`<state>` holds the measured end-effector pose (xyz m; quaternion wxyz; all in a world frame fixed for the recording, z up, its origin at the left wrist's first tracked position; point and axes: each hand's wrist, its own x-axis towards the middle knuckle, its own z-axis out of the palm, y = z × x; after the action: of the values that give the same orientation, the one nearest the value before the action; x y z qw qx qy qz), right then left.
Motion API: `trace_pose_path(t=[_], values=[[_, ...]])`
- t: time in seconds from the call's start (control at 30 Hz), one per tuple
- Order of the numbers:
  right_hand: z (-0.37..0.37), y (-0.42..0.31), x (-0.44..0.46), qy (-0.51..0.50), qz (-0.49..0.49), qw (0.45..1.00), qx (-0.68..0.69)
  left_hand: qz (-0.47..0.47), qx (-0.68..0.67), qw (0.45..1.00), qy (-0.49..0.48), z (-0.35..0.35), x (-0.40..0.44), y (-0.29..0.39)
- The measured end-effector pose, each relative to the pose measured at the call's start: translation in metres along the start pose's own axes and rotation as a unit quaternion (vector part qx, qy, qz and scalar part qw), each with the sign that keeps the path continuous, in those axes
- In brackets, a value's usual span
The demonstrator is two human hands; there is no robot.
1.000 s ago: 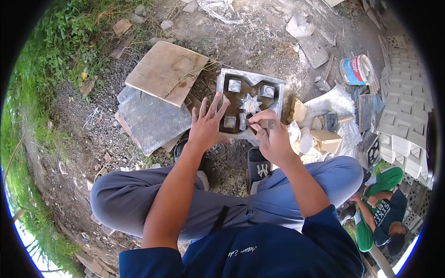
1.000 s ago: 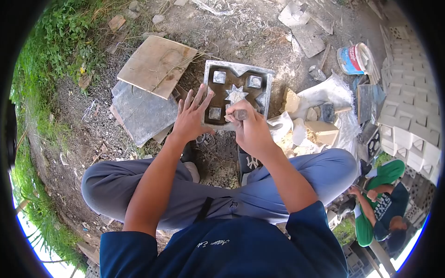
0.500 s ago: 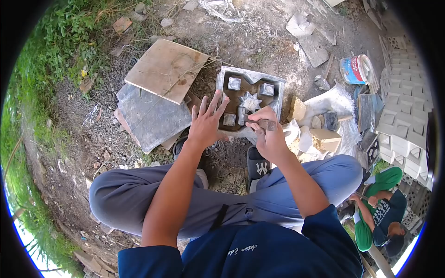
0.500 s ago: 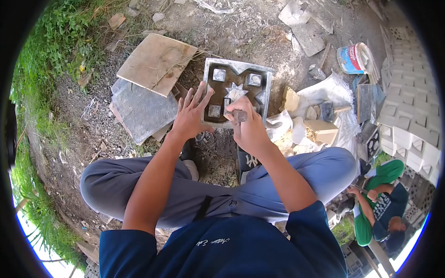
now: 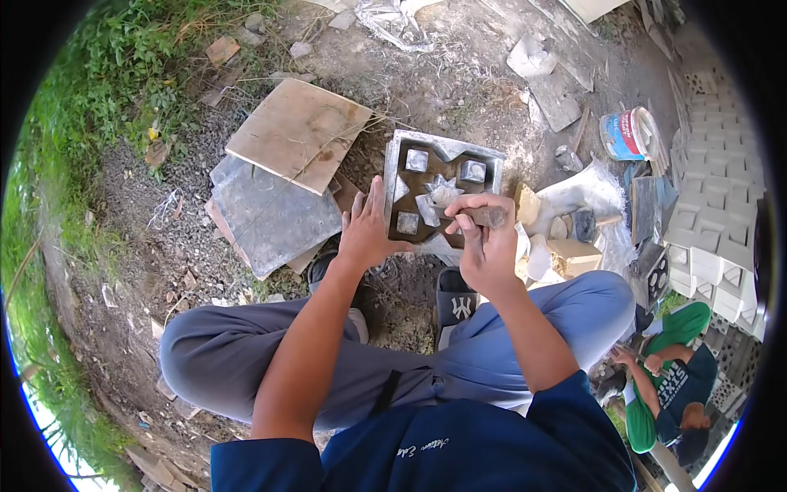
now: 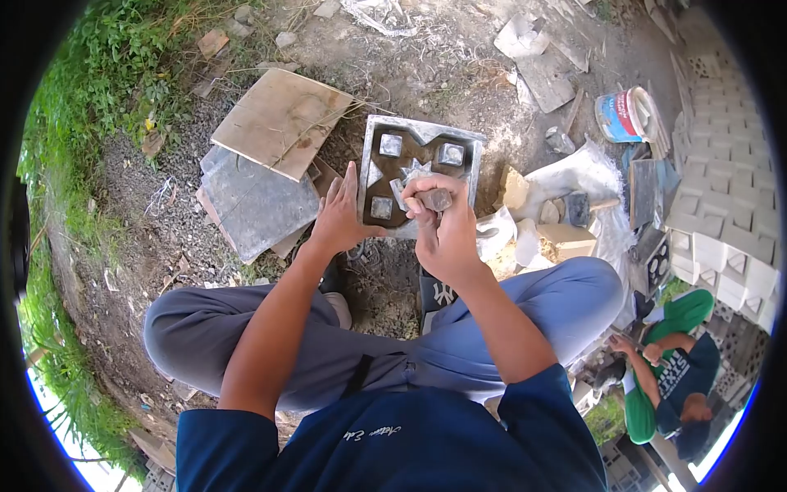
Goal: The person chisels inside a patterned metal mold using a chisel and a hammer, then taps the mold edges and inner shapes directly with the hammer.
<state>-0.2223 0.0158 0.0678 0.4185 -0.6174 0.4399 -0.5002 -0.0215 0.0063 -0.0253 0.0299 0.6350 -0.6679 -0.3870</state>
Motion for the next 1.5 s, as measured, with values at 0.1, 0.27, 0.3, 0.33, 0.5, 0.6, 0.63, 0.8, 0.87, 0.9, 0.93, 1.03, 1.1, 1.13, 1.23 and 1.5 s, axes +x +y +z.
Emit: trace_pose_path(t=[0.1, 0.27, 0.3, 0.33, 0.5, 0.6, 0.63, 0.8, 0.87, 0.9, 0.93, 1.03, 1.1, 1.13, 1.23, 1.5], values=[[-0.005, -0.018, 0.017, -0.058, -0.039, 0.994, -0.081, -0.011, -0.022, 1.0, -0.005, 0.007, 0.0, -0.007], [0.002, -0.017, 0.021, -0.068, -0.03, 0.994, -0.081, 0.017, -0.02, 1.0, -0.009, 0.014, 0.004, -0.018], [0.001, -0.019, 0.022, -0.09, -0.064, 0.988, -0.11, 0.013, -0.015, 1.0, -0.019, 0.012, 0.003, -0.015], [0.0, -0.019, 0.021, -0.112, -0.097, 0.979, -0.137, 0.007, -0.01, 0.999, -0.03, 0.009, 0.002, -0.014], [0.004, -0.007, 0.028, -0.235, -0.023, 0.958, -0.161, -0.001, -0.007, 0.999, -0.042, 0.005, -0.001, -0.009], [0.01, -0.017, 0.024, -0.19, 0.01, 0.978, -0.091, 0.019, 0.007, 0.999, -0.033, 0.018, 0.006, -0.018], [0.011, -0.016, 0.023, -0.156, -0.056, 0.984, -0.065, 0.013, 0.011, 0.999, -0.039, 0.017, 0.005, -0.017], [0.01, -0.003, 0.023, -0.229, -0.01, 0.957, -0.177, 0.048, -0.007, 0.999, -0.019, 0.025, 0.008, -0.025], [0.012, -0.005, 0.025, -0.216, -0.035, 0.962, -0.163, 0.042, -0.008, 0.999, -0.029, 0.02, 0.008, -0.025], [0.007, -0.01, 0.024, -0.213, -0.035, 0.964, -0.154, 0.043, -0.008, 0.999, -0.028, 0.02, 0.009, -0.025], [0.008, -0.009, 0.025, -0.217, -0.034, 0.964, -0.151, 0.043, -0.007, 0.999, -0.027, 0.022, 0.01, -0.025], [0.01, -0.001, 0.024, -0.191, -0.032, 0.975, -0.111, 0.064, -0.013, 0.998, -0.003, 0.029, 0.008, -0.031], [0.009, -0.003, 0.027, -0.192, -0.016, 0.972, -0.137, 0.06, -0.022, 0.998, -0.011, 0.026, 0.004, -0.028], [0.009, -0.004, 0.03, -0.193, 0.003, 0.968, -0.159, 0.052, -0.03, 0.998, -0.019, 0.021, 0.005, -0.026], [0.007, -0.007, 0.025, -0.175, -0.02, 0.975, -0.133, 0.067, -0.016, 0.998, -0.01, 0.024, 0.007, -0.029], [0.008, -0.007, 0.024, -0.171, 0.01, 0.974, -0.146, 0.074, -0.008, 0.997, -0.019, 0.02, 0.007, -0.029]])
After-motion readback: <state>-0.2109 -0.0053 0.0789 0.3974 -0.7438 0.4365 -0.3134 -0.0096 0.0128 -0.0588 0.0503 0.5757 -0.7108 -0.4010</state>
